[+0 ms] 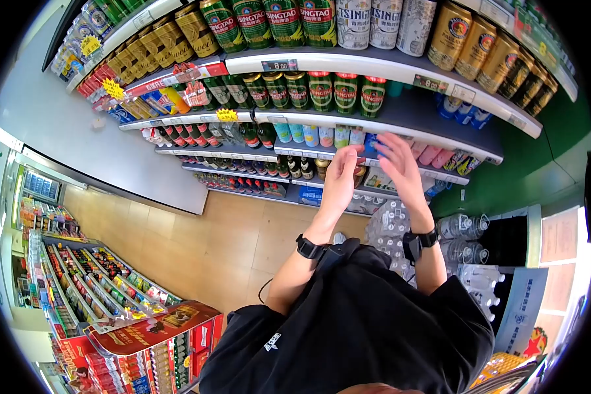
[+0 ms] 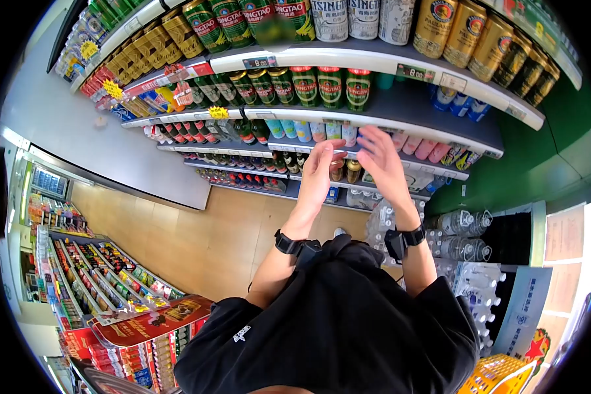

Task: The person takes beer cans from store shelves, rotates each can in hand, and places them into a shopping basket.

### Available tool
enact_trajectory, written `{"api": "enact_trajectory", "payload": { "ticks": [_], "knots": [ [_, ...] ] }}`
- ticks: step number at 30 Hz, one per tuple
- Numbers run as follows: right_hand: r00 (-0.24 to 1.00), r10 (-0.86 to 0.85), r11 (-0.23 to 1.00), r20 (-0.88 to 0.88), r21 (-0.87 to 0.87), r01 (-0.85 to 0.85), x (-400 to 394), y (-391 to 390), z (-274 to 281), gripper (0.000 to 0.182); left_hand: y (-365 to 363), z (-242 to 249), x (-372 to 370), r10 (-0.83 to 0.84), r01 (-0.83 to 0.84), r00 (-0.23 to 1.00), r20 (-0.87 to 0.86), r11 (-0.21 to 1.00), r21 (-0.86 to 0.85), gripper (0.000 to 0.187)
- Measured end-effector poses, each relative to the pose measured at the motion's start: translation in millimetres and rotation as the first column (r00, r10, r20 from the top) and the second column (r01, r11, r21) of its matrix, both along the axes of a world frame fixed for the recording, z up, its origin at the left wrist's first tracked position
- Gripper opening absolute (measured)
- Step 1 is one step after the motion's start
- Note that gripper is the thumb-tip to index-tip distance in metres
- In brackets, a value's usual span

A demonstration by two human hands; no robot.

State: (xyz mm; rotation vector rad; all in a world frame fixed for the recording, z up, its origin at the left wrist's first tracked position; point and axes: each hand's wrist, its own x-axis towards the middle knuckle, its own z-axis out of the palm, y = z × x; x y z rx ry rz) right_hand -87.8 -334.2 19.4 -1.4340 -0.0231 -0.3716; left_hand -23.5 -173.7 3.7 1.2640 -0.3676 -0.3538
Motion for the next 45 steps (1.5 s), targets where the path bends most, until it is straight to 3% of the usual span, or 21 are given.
{"api": "enact_trajectory", "payload": {
  "ticks": [2, 6, 17, 26, 29, 35, 45],
  "knots": [
    [0.997, 0.076, 0.995, -0.035, 0.063, -0.073, -37.5, 19.7, 13.1, 0.057, 17.0, 8.4, -20.1, -0.041, 0.040, 0.999, -0.014, 0.999, -0.009, 0.045],
    [0.997, 0.069, 0.989, -0.032, 0.130, -0.065, -107.2, 58.6, 23.0, 0.055, 55.1, 13.5, -68.7, -0.098, 0.096, 0.994, -0.039, 0.995, -0.033, 0.047],
    [0.978, -0.201, 0.966, -0.060, 0.153, 0.208, -285.8, 145.3, 24.8, 0.061, 138.8, 26.6, -207.7, -0.283, 0.281, 0.958, -0.050, 0.959, -0.043, 0.043],
    [0.860, -0.510, 0.852, 0.020, 0.146, 0.502, -399.1, 174.1, 50.4, 0.063, 119.6, 39.9, -299.0, -0.567, 0.566, 0.824, -0.007, 0.823, -0.050, 0.040],
    [0.819, -0.571, 0.820, 0.057, 0.095, 0.565, -445.3, 178.5, 55.8, 0.068, 101.3, 47.4, -331.8, -0.682, 0.681, 0.732, 0.013, 0.730, -0.054, 0.039],
    [0.635, -0.766, 0.642, 0.099, 0.085, 0.762, -548.5, 184.4, 64.7, 0.072, 52.6, 63.1, -416.4, -0.857, 0.858, 0.514, 0.029, 0.513, -0.037, 0.041],
    [0.296, -0.934, 0.312, 0.201, 0.052, 0.949, -738.0, 182.6, 74.2, 0.072, -38.0, 106.9, -598.9, -0.980, 0.999, 0.047, 0.192, 0.046, -0.010, 0.037]
  ]
}}
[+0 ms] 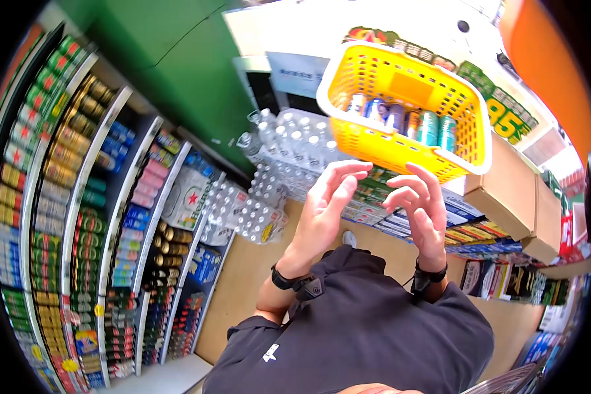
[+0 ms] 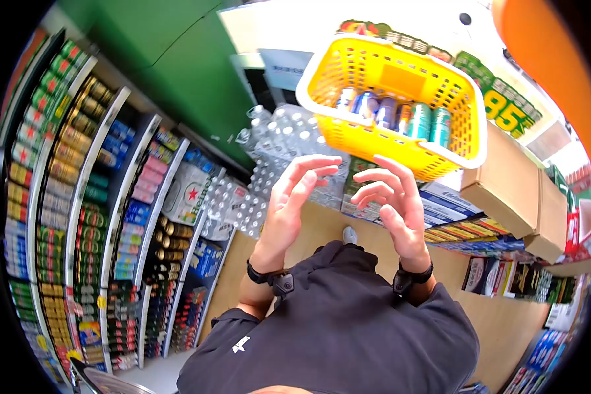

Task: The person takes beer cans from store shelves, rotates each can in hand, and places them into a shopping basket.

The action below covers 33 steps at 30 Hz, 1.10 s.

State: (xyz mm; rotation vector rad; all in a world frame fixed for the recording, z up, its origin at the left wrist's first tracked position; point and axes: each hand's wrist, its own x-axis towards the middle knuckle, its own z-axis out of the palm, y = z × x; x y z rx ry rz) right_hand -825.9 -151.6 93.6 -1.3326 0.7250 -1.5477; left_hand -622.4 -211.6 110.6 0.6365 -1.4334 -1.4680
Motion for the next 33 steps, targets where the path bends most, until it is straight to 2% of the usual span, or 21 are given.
{"api": "enact_trajectory", "payload": {
  "ticks": [1, 4, 7, 11, 13, 14, 15, 17, 18, 19, 21, 22, 23, 25, 27, 29, 31, 33],
  "knots": [
    [0.999, -0.033, 0.999, 0.002, -0.017, 0.033, -17.4, -0.9, -0.3, 0.071, -9.5, 8.1, -20.3, -0.025, 0.025, 1.000, 0.004, 1.000, 0.000, 0.037],
    [0.989, -0.144, 0.988, 0.022, -0.045, 0.145, -64.1, -4.6, 0.0, 0.074, -46.3, 36.5, -78.4, -0.225, 0.234, 0.972, 0.073, 0.961, -0.149, 0.031],
    [0.974, -0.223, 0.973, 0.029, -0.061, 0.224, -99.3, -10.0, -1.4, 0.076, -100.6, 51.8, -141.6, -0.301, 0.330, 0.933, 0.199, 0.933, -0.140, 0.031],
    [0.957, -0.287, 0.953, 0.026, -0.088, 0.289, -137.1, -15.0, -6.6, 0.078, -158.0, 69.7, -219.4, -0.416, 0.407, 0.880, 0.231, 0.909, 0.087, 0.041],
    [0.951, -0.307, 0.947, 0.037, -0.086, 0.309, -149.9, -16.9, -8.4, 0.079, -182.8, 63.1, -250.3, -0.389, 0.387, 0.865, 0.317, 0.919, 0.072, 0.044],
    [0.949, -0.313, 0.946, 0.037, -0.080, 0.315, -155.8, -17.9, -8.0, 0.079, -192.5, 60.4, -263.5, -0.377, 0.376, 0.824, 0.424, 0.922, 0.090, 0.048],
    [0.947, -0.319, 0.944, 0.038, -0.075, 0.321, -161.3, -19.2, -7.8, 0.079, -203.8, 54.0, -274.7, -0.384, 0.383, 0.820, 0.424, 0.919, 0.091, 0.048],
    [0.942, -0.333, 0.940, 0.043, -0.068, 0.336, -170.6, -20.9, -8.6, 0.081, -230.2, 30.2, -294.5, -0.394, 0.444, 0.732, 0.556, 0.895, 0.050, 0.052],
    [0.945, -0.323, 0.943, 0.060, -0.060, 0.326, -174.7, -21.9, -8.9, 0.082, -247.0, 11.2, -310.2, -0.379, 0.411, 0.655, 0.653, 0.905, 0.113, 0.056],
    [0.947, -0.312, 0.947, 0.077, -0.050, 0.316, -177.0, -21.9, -9.2, 0.082, -251.9, 5.2, -314.4, -0.384, 0.414, 0.652, 0.653, 0.903, 0.117, 0.056],
    [0.946, -0.310, 0.949, 0.093, -0.033, 0.314, -180.1, -21.4, -8.4, 0.083, -262.0, -6.0, -323.0, -0.382, 0.428, 0.522, 0.762, 0.890, 0.153, 0.061],
    [0.950, -0.297, 0.953, 0.095, -0.035, 0.301, -181.3, -21.0, -8.4, 0.084, -255.5, 8.2, -328.8, -0.340, 0.402, 0.399, 0.852, 0.900, 0.171, 0.065],
    [0.954, -0.282, 0.957, 0.097, -0.036, 0.287, -182.1, -20.7, -8.5, 0.084, -255.4, 7.1, -329.8, -0.342, 0.403, 0.395, 0.853, 0.899, 0.174, 0.065],
    [0.954, -0.273, 0.960, 0.124, -0.022, 0.277, -184.8, -21.5, -8.8, 0.085, -256.2, 5.0, -329.6, -0.348, 0.486, 0.248, 0.904, 0.852, 0.194, 0.066],
    [0.958, -0.249, 0.967, 0.140, -0.011, 0.254, -186.0, -22.1, -9.3, 0.085, -255.3, -3.9, -330.6, -0.340, 0.477, 0.232, 0.911, 0.856, 0.198, 0.064],
    [0.960, -0.238, 0.970, 0.147, -0.016, 0.243, -187.3, -23.5, -9.6, 0.085, -260.7, -21.5, -332.2, -0.300, 0.538, 0.200, 0.933, 0.829, 0.151, 0.063],
    [0.963, -0.223, 0.973, 0.151, -0.021, 0.229, -188.3, -24.5, -9.7, 0.085, -262.3, -31.5, -332.0, -0.335, 0.539, 0.193, 0.922, 0.822, 0.186, 0.067],
    [0.967, -0.210, 0.977, 0.147, -0.019, 0.215, -188.7, -25.3, -10.0, 0.086, -259.6, -36.1, -330.6, -0.358, 0.480, 0.107, 0.928, 0.836, 0.267, 0.070]
  ]
}}
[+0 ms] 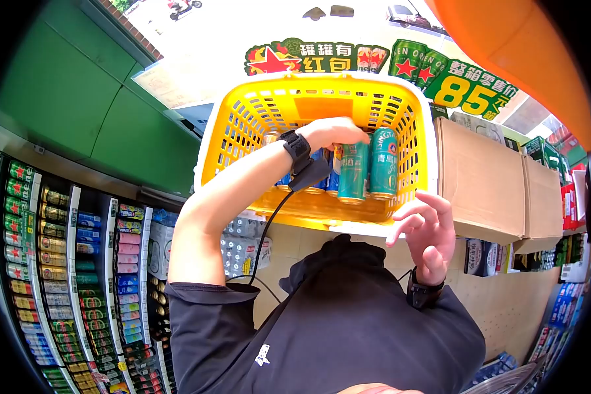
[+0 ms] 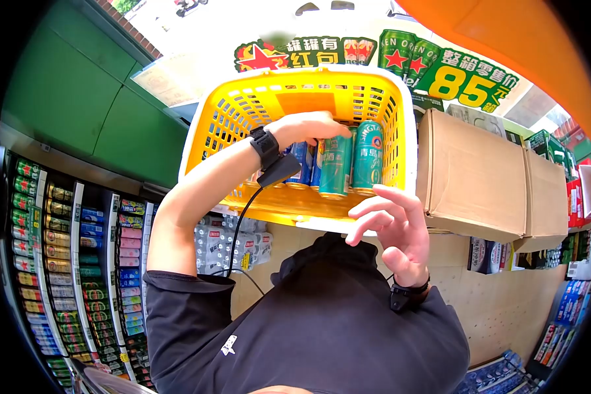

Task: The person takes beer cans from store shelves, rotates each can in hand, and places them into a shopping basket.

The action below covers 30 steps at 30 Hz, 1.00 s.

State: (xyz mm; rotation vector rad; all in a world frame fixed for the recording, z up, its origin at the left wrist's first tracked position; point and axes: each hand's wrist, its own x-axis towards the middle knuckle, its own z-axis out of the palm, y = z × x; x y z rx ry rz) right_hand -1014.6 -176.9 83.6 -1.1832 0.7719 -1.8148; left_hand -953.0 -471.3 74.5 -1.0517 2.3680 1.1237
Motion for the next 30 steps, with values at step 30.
{"api": "enact_trajectory", "payload": {
  "ticks": [30],
  "knots": [
    [0.989, -0.122, 0.992, -0.083, 0.022, 0.125, 11.3, -2.3, 3.1, 0.080, 12.7, 25.4, 20.1, -0.001, -0.003, 0.996, -0.087, 0.999, -0.041, 0.066]
  ]
}}
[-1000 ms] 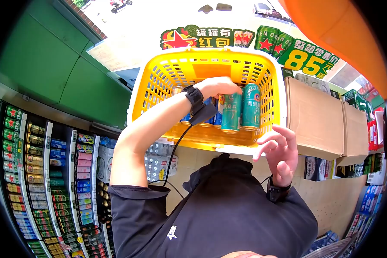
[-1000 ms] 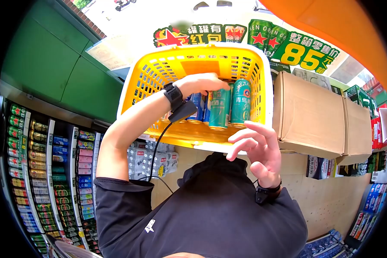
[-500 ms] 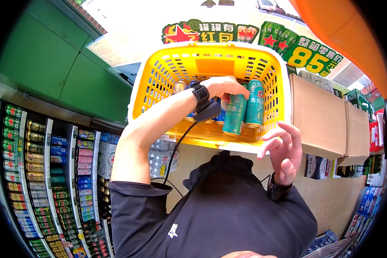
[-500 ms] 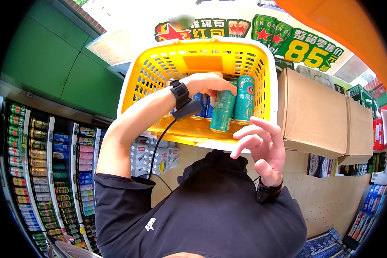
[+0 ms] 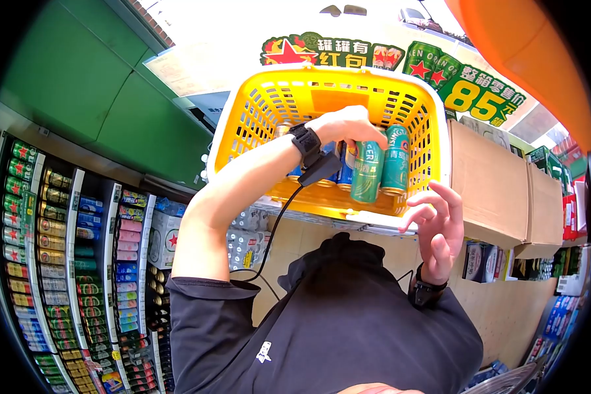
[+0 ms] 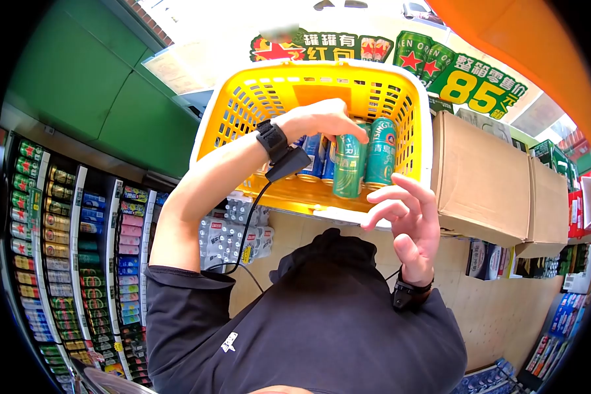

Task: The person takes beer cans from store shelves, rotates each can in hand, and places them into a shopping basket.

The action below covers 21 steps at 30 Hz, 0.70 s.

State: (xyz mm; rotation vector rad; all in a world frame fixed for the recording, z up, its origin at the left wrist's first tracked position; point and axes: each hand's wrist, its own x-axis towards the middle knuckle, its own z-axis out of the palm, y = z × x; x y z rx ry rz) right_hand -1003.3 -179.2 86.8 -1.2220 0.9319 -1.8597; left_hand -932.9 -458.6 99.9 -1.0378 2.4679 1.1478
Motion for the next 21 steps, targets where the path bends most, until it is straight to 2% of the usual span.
{"api": "enact_trajectory", "payload": {
  "ticks": [2, 4, 6, 8, 10, 14, 16, 18, 20, 21],
  "knots": [
    [1.000, -0.005, 1.000, -0.003, 0.008, 0.005, 3.1, 0.2, 2.0, 0.079, -2.8, 11.9, 5.3, -0.032, 0.020, 0.984, -0.176, 0.998, -0.067, 0.065],
    [1.000, -0.007, 1.000, -0.007, 0.017, 0.007, 5.8, 0.0, 4.4, 0.077, -6.8, 19.3, 7.8, -0.003, -0.016, 0.980, -0.201, 0.996, -0.093, 0.063],
    [0.998, -0.004, 1.000, -0.055, 0.025, 0.005, 8.5, -1.8, 7.3, 0.074, -13.0, 22.3, 10.8, -0.040, -0.040, 0.939, -0.342, 0.974, -0.224, 0.062],
    [0.997, -0.010, 0.999, -0.079, 0.037, 0.013, 13.4, -3.9, 11.4, 0.072, -4.8, 53.6, 21.4, -0.036, -0.045, 0.949, -0.312, 0.968, -0.249, 0.061],
    [0.994, -0.013, 0.999, -0.104, 0.048, 0.018, 19.0, -6.1, 15.1, 0.070, -1.3, 70.4, 30.2, -0.107, -0.030, 0.930, -0.351, 0.931, -0.363, 0.062],
    [0.978, -0.055, 0.996, -0.199, 0.062, 0.068, 30.9, -12.7, 23.4, 0.061, 5.2, 100.9, 49.8, -0.107, -0.119, 0.885, -0.452, 0.889, -0.443, 0.062],
    [0.949, -0.153, 0.985, -0.276, 0.032, 0.168, 38.8, -19.3, 30.3, 0.061, 16.0, 124.3, 67.7, -0.083, -0.156, 0.884, -0.460, 0.875, -0.458, 0.063],
    [0.945, -0.163, 0.984, -0.283, 0.030, 0.178, 46.8, -26.7, 35.6, 0.061, 25.7, 130.9, 84.4, -0.112, -0.219, 0.761, -0.639, 0.882, -0.416, 0.065],
    [0.841, -0.335, 0.937, -0.424, -0.061, 0.343, 57.6, -36.1, 42.0, 0.063, 35.9, 142.2, 102.2, -0.104, -0.242, 0.750, -0.653, 0.876, -0.418, 0.064],
    [0.827, -0.350, 0.933, -0.441, -0.082, 0.351, 61.5, -39.7, 42.9, 0.067, 41.5, 148.3, 113.0, -0.098, -0.259, 0.740, -0.665, 0.872, -0.417, 0.065]
  ]
}}
